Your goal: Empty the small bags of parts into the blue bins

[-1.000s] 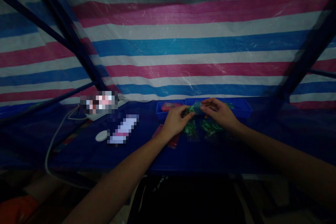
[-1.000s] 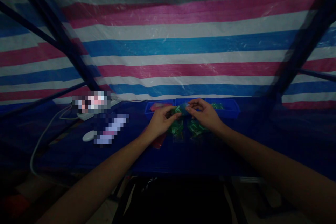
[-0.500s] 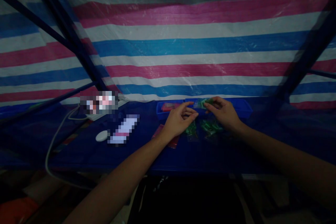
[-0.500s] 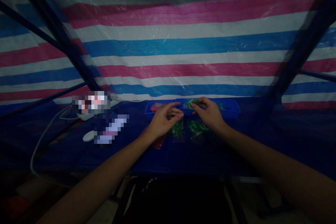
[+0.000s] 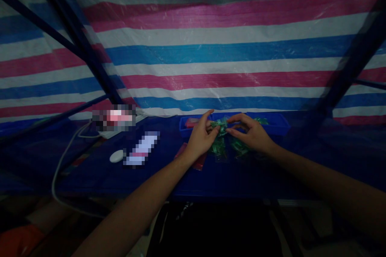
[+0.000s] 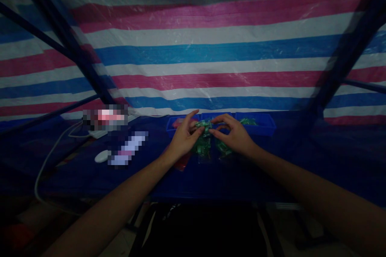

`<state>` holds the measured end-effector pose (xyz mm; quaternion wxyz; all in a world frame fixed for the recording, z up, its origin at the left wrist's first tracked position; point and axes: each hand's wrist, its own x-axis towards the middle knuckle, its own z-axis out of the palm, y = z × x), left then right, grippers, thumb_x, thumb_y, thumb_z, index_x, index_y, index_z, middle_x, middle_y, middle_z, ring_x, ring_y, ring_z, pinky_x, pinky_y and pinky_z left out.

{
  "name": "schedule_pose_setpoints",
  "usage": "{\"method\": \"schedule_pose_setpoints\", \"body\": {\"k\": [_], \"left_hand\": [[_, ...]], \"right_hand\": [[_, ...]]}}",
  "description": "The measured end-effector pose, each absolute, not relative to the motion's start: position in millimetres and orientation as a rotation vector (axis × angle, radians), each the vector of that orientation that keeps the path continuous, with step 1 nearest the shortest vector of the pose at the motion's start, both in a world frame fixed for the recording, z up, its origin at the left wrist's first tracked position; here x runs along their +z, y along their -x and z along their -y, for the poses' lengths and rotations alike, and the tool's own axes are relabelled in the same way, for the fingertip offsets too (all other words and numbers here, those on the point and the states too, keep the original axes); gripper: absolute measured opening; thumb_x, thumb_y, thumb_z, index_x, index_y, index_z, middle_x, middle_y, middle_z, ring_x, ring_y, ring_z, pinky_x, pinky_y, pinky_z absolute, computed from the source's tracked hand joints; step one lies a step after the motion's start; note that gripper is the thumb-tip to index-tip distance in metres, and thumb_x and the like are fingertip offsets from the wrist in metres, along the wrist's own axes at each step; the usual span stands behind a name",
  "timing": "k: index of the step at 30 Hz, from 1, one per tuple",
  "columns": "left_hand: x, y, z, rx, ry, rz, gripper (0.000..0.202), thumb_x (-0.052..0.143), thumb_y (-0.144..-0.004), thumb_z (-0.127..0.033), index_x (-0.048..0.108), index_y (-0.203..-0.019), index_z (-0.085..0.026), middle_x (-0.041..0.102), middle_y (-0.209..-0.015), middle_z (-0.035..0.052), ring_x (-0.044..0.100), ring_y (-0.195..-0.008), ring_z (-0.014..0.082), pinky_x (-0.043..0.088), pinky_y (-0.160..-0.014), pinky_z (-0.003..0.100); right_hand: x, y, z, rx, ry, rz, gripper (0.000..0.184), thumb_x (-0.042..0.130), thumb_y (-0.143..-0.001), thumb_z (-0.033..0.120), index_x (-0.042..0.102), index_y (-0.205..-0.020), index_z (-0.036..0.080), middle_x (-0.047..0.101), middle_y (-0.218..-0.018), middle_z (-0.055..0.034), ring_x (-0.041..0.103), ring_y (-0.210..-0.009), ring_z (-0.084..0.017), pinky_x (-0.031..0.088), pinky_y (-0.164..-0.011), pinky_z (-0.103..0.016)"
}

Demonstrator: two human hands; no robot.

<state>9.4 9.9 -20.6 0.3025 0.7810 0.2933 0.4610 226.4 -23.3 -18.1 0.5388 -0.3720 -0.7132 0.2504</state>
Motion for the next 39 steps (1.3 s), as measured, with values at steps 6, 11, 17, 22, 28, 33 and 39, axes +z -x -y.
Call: {"method": "schedule_pose_setpoints", "body": {"k": [6, 11, 17, 22, 28, 33, 39], "left_hand": [[-18, -12, -5, 1.111, -2.028, -0.709, 0.066, 0.067, -0.095, -0.030, 0.039, -0.155, -0.025, 0.073, -0.093, 0.0050, 0.070, -0.080, 0.0184, 0.056, -0.071, 0.031], [-19, -10, -8, 1.145, -2.059, -0.776, 0.047, 0.068, -0.096, -0.036, 0.057, -0.139, -0.021, 0.075, -0.100, 0.0090, 0.072, -0.087, 0.0206, 0.058, -0.077, 0.035], [-17, -12, -3, 1.045, -1.930, -0.728, 0.055, 0.061, -0.100, -0.044, 0.048, -0.150, -0.024, 0.077, -0.097, 0.0080, 0.075, -0.082, 0.0193, 0.059, -0.080, 0.035], [-12, -12, -3, 1.131, -1.916, -0.685, 0.035, 0.057, -0.101, -0.047, 0.067, -0.120, -0.020, 0.073, -0.103, 0.0077, 0.071, -0.092, 0.0191, 0.055, -0.083, 0.032], [-18, -10, -14, 1.239, -1.831, -0.747, 0.023, 0.070, -0.093, -0.036, 0.066, -0.106, -0.018, 0.070, -0.090, 0.0044, 0.066, -0.079, 0.0158, 0.051, -0.070, 0.027], [-21, -11, -17, 1.177, -1.871, -0.712, 0.022, 0.068, -0.094, -0.032, 0.066, -0.111, -0.018, 0.073, -0.099, 0.0071, 0.070, -0.087, 0.0182, 0.054, -0.075, 0.030], [-16, -8, -11, 1.141, -2.255, -0.795, 0.021, 0.062, -0.099, -0.030, 0.069, -0.115, -0.020, 0.073, -0.115, 0.0095, 0.069, -0.106, 0.0228, 0.055, -0.094, 0.041]], "right_hand": [[-30, -230, 13, 0.883, 0.919, 1.598, 0.038, 0.085, -0.076, 0.047, 0.072, -0.104, 0.024, 0.074, -0.103, -0.0052, 0.072, -0.097, -0.023, 0.059, -0.093, -0.042], [-27, -233, 11, 0.823, 0.995, 1.469, 0.040, 0.086, -0.073, 0.051, 0.072, -0.096, 0.022, 0.076, -0.095, -0.0052, 0.073, -0.087, -0.023, 0.059, -0.086, -0.041], [-21, -235, 15, 0.483, 1.057, 1.515, 0.032, 0.080, -0.082, 0.048, 0.070, -0.098, 0.022, 0.073, -0.092, -0.0054, 0.070, -0.079, -0.023, 0.058, -0.076, -0.039], [-22, -234, 16, 0.329, 0.857, 1.879, 0.023, 0.081, -0.083, 0.041, 0.075, -0.100, 0.027, 0.071, -0.113, -0.0063, 0.067, -0.112, -0.027, 0.052, -0.103, -0.048], [-20, -234, 17, 0.606, 0.897, 1.717, 0.026, 0.080, -0.084, 0.047, 0.078, -0.101, 0.028, 0.064, -0.134, -0.0073, 0.062, -0.125, -0.028, 0.052, -0.106, -0.048], [-15, -233, 21, 0.859, 0.938, 1.619, 0.036, 0.077, -0.085, 0.051, 0.077, -0.109, 0.025, 0.077, -0.109, -0.0061, 0.072, -0.101, -0.025, 0.056, -0.096, -0.046], [-11, -244, 12, 0.326, 1.020, 1.641, 0.031, 0.068, -0.093, 0.045, 0.073, -0.116, 0.026, 0.072, -0.123, -0.0089, 0.070, -0.112, -0.027, 0.056, -0.097, -0.046]]}}
